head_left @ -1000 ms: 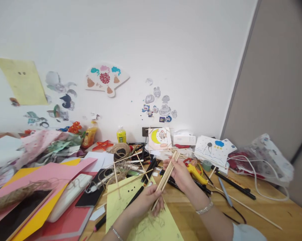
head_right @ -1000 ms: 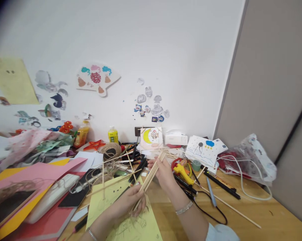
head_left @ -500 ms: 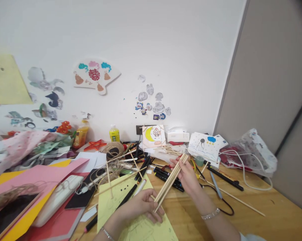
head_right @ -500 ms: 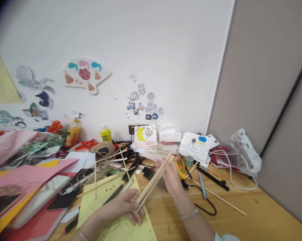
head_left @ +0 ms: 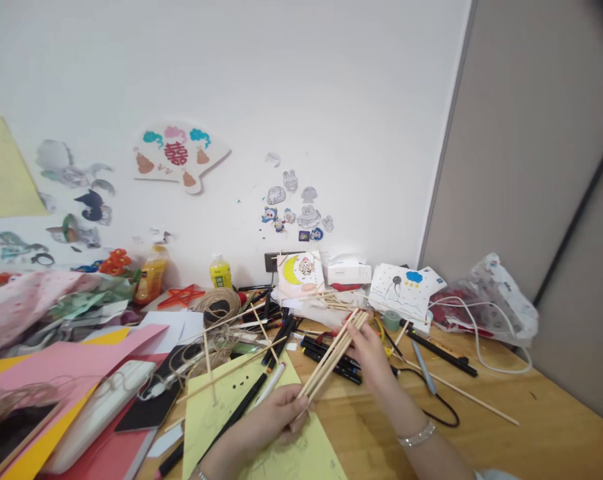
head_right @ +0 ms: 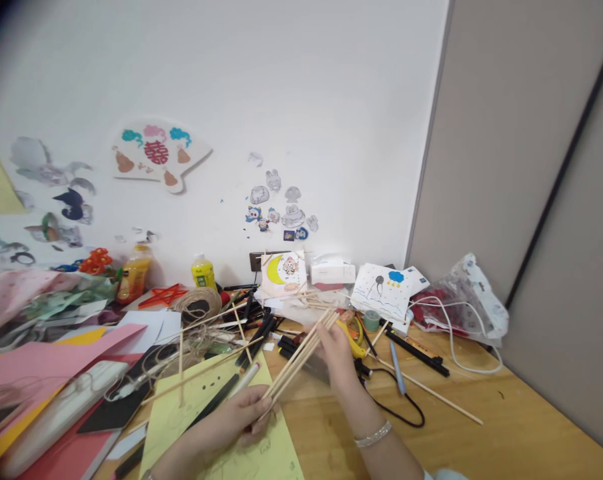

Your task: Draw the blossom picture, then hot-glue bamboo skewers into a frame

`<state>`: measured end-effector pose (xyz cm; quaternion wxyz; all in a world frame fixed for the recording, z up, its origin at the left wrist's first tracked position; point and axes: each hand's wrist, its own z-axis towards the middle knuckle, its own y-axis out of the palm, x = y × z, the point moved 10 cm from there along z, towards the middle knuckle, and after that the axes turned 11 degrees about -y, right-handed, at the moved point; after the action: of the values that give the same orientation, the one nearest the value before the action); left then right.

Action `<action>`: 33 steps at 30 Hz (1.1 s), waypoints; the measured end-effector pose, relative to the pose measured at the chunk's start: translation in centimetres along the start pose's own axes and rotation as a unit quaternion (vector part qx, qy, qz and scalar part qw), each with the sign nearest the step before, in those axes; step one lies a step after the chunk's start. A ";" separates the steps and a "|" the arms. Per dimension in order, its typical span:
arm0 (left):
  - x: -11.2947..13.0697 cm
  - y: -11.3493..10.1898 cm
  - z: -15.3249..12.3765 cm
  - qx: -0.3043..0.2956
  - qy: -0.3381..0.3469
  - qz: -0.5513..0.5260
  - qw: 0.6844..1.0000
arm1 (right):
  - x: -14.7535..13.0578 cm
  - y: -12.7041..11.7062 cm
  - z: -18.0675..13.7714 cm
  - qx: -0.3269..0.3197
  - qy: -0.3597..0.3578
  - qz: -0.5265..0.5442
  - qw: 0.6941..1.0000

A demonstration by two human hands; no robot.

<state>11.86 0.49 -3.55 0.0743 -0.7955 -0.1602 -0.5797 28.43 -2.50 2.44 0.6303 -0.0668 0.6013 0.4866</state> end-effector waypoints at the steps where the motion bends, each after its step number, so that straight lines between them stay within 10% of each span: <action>1: 0.1 -0.3 0.0 0.005 0.005 -0.003 1.000 | -0.2 -0.5 0.3 -0.002 0.001 -0.023 1.000; 15: 0.6 -2.0 0.0 0.038 0.031 -0.006 0.999 | -3.9 -3.5 1.7 0.007 -0.037 -0.049 0.998; 26: 1.9 -4.6 -0.7 0.141 0.038 -0.035 0.989 | -9.5 -18.4 4.3 0.283 -0.173 -0.104 0.938; 33: 3.2 -6.1 -1.2 0.195 0.090 -0.061 0.975 | -9.0 -18.7 7.3 0.189 -0.173 -0.286 0.923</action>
<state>9.56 6.38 -0.54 0.2063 -0.6988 -0.3113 -0.6101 48.23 -12.07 2.40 0.8376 -0.0302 0.5193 0.1669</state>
